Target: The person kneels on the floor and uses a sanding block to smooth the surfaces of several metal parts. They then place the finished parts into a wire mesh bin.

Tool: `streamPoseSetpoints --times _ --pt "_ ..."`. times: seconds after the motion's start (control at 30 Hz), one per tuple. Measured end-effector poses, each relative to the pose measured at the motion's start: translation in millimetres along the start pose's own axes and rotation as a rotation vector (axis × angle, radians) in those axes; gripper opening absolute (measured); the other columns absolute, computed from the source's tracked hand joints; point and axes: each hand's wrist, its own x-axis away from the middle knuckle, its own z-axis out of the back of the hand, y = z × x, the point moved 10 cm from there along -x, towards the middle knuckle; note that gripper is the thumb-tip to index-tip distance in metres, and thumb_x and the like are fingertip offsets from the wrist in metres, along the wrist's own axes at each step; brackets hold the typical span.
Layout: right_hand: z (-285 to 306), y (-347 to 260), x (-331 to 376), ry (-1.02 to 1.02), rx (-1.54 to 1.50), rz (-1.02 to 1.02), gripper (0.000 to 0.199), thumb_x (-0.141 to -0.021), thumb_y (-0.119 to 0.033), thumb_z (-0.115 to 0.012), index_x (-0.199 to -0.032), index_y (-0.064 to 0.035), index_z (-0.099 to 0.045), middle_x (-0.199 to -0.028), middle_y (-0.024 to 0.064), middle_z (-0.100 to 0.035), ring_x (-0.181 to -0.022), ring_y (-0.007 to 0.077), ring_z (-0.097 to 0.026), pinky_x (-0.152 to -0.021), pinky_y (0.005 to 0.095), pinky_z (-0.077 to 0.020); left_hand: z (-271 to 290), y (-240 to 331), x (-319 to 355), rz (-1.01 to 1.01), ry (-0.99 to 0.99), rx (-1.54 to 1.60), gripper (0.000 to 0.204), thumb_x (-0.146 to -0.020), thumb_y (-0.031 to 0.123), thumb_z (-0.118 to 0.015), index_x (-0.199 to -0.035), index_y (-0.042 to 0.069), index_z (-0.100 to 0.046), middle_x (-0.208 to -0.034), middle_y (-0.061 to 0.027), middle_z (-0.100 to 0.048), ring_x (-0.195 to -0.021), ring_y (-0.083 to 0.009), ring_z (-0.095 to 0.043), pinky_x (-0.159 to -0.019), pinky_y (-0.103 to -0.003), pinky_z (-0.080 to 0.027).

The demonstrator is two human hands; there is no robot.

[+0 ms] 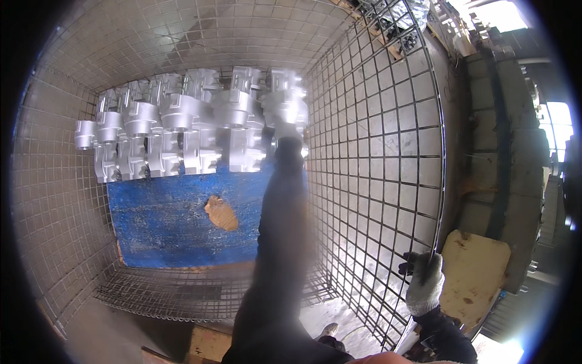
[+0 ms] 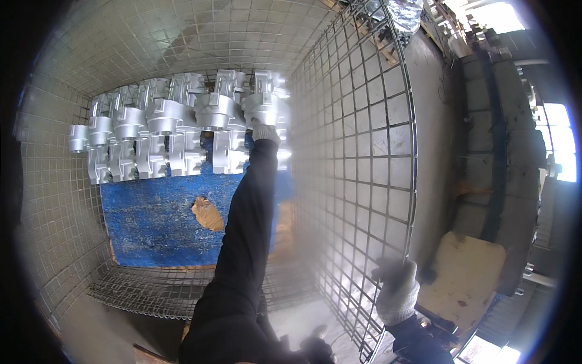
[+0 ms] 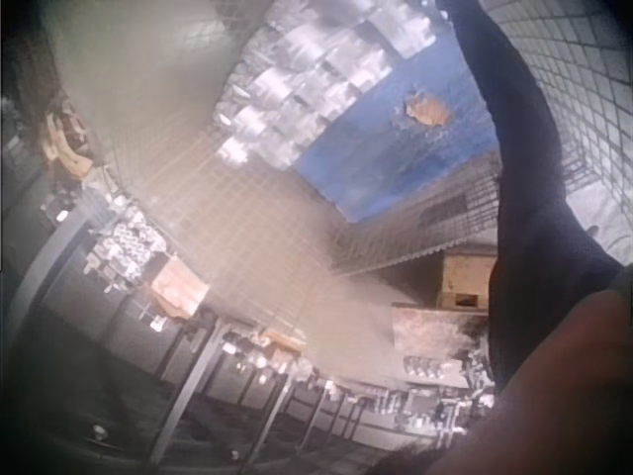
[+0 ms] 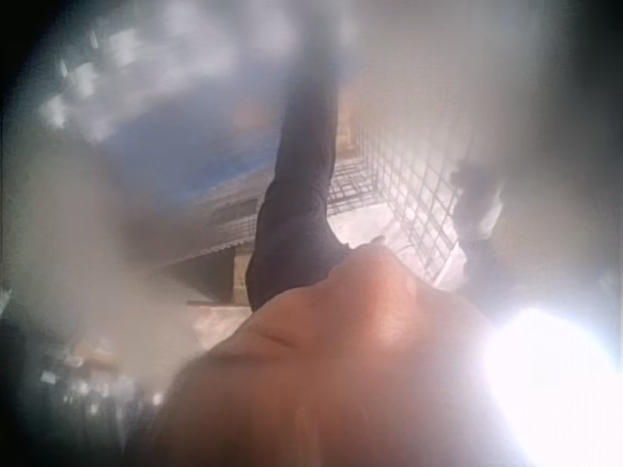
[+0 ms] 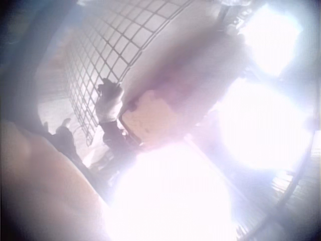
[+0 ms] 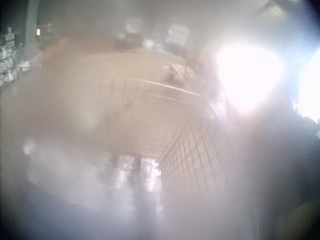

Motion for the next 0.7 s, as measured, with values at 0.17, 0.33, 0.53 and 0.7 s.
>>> streamPoseSetpoints --times 0.17,0.33,0.53,0.7 --pt "0 -5 0 -0.022 -0.041 0.095 0.013 -0.100 -0.006 -0.050 -0.098 -0.0073 -0.063 -0.100 0.0097 -0.072 -0.078 0.0266 -0.070 -0.075 0.0371 -0.0558 3 -16 23 0.007 0.042 0.063 0.043 -0.099 0.029 -0.066 -0.130 0.000 -0.059 -0.115 -0.0185 -0.069 -0.109 -0.0364 -0.065 -0.103 -0.044 -0.049" --pt "-2 0 0 -0.074 0.028 0.091 0.018 -0.088 0.001 -0.059 -0.099 -0.0096 -0.068 -0.102 0.0106 -0.067 -0.092 0.0292 -0.067 -0.078 0.0396 -0.0560 5 -15 41 -0.002 0.068 0.084 0.043 -0.099 0.030 -0.065 -0.130 0.000 -0.059 -0.115 -0.0183 -0.069 -0.108 -0.0362 -0.065 -0.103 -0.044 -0.049" --pt "-3 3 -2 -0.091 0.065 0.123 0.022 -0.088 -0.001 -0.059 -0.107 -0.0106 -0.066 -0.101 0.0119 -0.062 -0.089 0.0322 -0.066 -0.070 0.0426 -0.0565 22 -8 48 -0.005 0.063 0.123 0.044 -0.099 0.031 -0.065 -0.130 0.000 -0.059 -0.114 -0.0181 -0.069 -0.108 -0.0358 -0.065 -0.102 -0.044 -0.049" --pt "-1 -4 -1 -0.041 0.087 0.198 0.020 -0.091 -0.006 -0.060 -0.108 -0.0136 -0.065 -0.103 0.0110 -0.060 -0.078 0.0320 -0.066 -0.063 0.0428 -0.0566 34 -27 101 0.047 0.043 0.148 0.044 -0.099 0.032 -0.065 -0.130 0.000 -0.059 -0.114 -0.0178 -0.069 -0.108 -0.0355 -0.066 -0.102 -0.043 -0.049"
